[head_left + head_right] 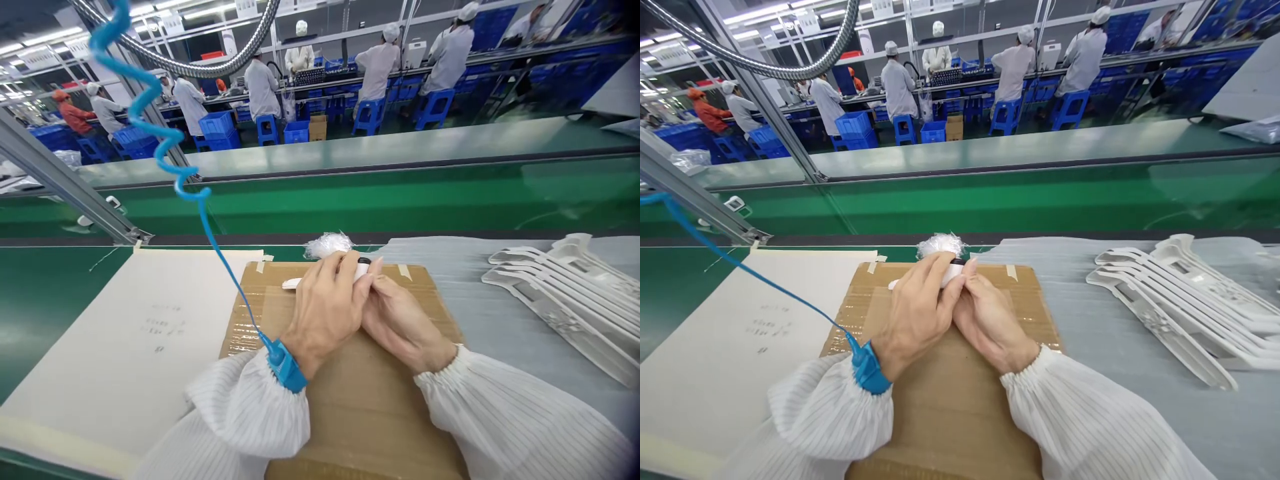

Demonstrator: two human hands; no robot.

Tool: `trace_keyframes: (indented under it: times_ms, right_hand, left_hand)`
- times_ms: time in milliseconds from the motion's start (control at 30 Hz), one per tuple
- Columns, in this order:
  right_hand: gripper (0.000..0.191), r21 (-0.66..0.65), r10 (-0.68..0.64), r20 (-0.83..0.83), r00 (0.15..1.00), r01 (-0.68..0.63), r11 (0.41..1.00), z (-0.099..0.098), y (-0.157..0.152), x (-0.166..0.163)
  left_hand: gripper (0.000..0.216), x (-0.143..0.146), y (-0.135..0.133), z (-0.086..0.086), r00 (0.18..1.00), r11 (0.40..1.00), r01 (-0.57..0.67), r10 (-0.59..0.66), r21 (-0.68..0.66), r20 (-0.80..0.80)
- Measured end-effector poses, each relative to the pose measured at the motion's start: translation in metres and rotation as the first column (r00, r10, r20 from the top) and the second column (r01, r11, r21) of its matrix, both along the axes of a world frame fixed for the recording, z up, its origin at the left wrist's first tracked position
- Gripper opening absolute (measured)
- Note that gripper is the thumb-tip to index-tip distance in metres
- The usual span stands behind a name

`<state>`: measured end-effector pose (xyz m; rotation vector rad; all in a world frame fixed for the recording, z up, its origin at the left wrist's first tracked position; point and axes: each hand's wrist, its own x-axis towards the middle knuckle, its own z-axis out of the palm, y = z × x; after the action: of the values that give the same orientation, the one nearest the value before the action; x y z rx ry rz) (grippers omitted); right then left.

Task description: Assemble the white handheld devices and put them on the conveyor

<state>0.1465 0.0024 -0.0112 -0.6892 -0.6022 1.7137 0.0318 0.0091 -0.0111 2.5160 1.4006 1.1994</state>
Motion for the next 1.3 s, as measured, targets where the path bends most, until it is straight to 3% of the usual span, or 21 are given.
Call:
trace_keyframes:
  times_ms: [233,367,433,533,567,600,633,700,767,800,867,967,1067,1167,1300]
  right_hand:
    - [0.018,-0.067,-0.019,-0.062,0.998,0.015,0.998,0.007,0.009,0.020]
    - [0.016,-0.041,-0.083,-0.090,0.992,0.079,0.996,0.006,0.013,0.026]
    - [0.018,-0.003,-0.062,-0.040,0.997,0.062,0.998,0.005,0.013,0.023]
    - [0.024,0.065,-0.021,0.041,0.999,0.018,0.998,0.002,0.012,0.018]
    - [0.025,0.064,-0.023,0.058,0.998,0.019,0.998,0.000,0.012,0.017]
    - [0.025,0.047,-0.034,0.071,0.997,0.031,0.998,-0.001,0.012,0.017]
    - [0.025,0.021,-0.052,0.081,0.995,0.050,0.999,-0.003,0.013,0.017]
    - [0.024,-0.046,-0.089,0.092,0.992,0.094,0.995,-0.006,0.014,0.018]
    - [0.023,-0.097,-0.112,0.091,0.990,0.121,0.988,-0.008,0.016,0.019]
    - [0.022,-0.116,-0.116,0.088,0.989,0.126,0.985,-0.009,0.016,0.020]
    - [0.020,-0.131,-0.114,0.083,0.990,0.124,0.984,-0.009,0.017,0.020]
    - [0.021,-0.117,-0.087,0.081,0.993,0.096,0.988,-0.010,0.017,0.021]
    - [0.020,-0.107,-0.075,0.091,0.993,0.084,0.991,-0.012,0.017,0.022]
    - [0.016,-0.108,-0.081,0.100,0.992,0.091,0.990,-0.012,0.018,0.022]
    - [0.014,-0.119,-0.075,0.105,0.992,0.087,0.989,-0.009,0.017,0.021]
  left_hand:
    - [0.044,-0.019,0.005,0.005,0.993,0.961,0.113,-0.121,-0.251,-0.014]
    - [0.038,-0.027,0.011,0.010,0.997,0.896,0.069,-0.046,-0.439,0.062]
    - [0.053,-0.027,0.013,0.012,0.972,0.758,0.100,0.064,-0.644,0.226]
    - [0.054,-0.027,0.017,0.016,0.860,0.456,0.308,0.241,-0.835,0.449]
    - [0.050,-0.028,0.018,0.017,0.819,0.402,0.379,0.274,-0.833,0.505]
    - [0.044,-0.030,0.020,0.018,0.775,0.391,0.430,0.302,-0.814,0.555]
    - [0.038,-0.033,0.022,0.020,0.730,0.425,0.452,0.329,-0.784,0.599]
    - [0.025,-0.045,0.031,0.021,0.648,0.562,0.398,0.388,-0.725,0.656]
    - [0.020,-0.063,0.047,0.022,0.612,0.677,0.194,0.483,-0.710,0.626]
    - [0.026,-0.074,0.058,0.023,0.614,0.688,0.046,0.553,-0.724,0.564]
    - [0.031,-0.095,0.085,0.023,0.653,0.629,-0.195,0.656,-0.752,0.379]
    - [0.020,-0.122,0.126,0.027,0.649,0.608,-0.285,0.691,-0.741,0.318]
    - [0.010,-0.137,0.153,0.031,0.695,0.638,-0.376,0.674,-0.672,0.251]
    - [0.013,-0.143,0.160,0.031,0.736,0.664,-0.463,0.657,-0.588,0.162]
    - [0.020,-0.146,0.151,0.028,0.694,0.651,-0.533,0.702,-0.541,0.160]
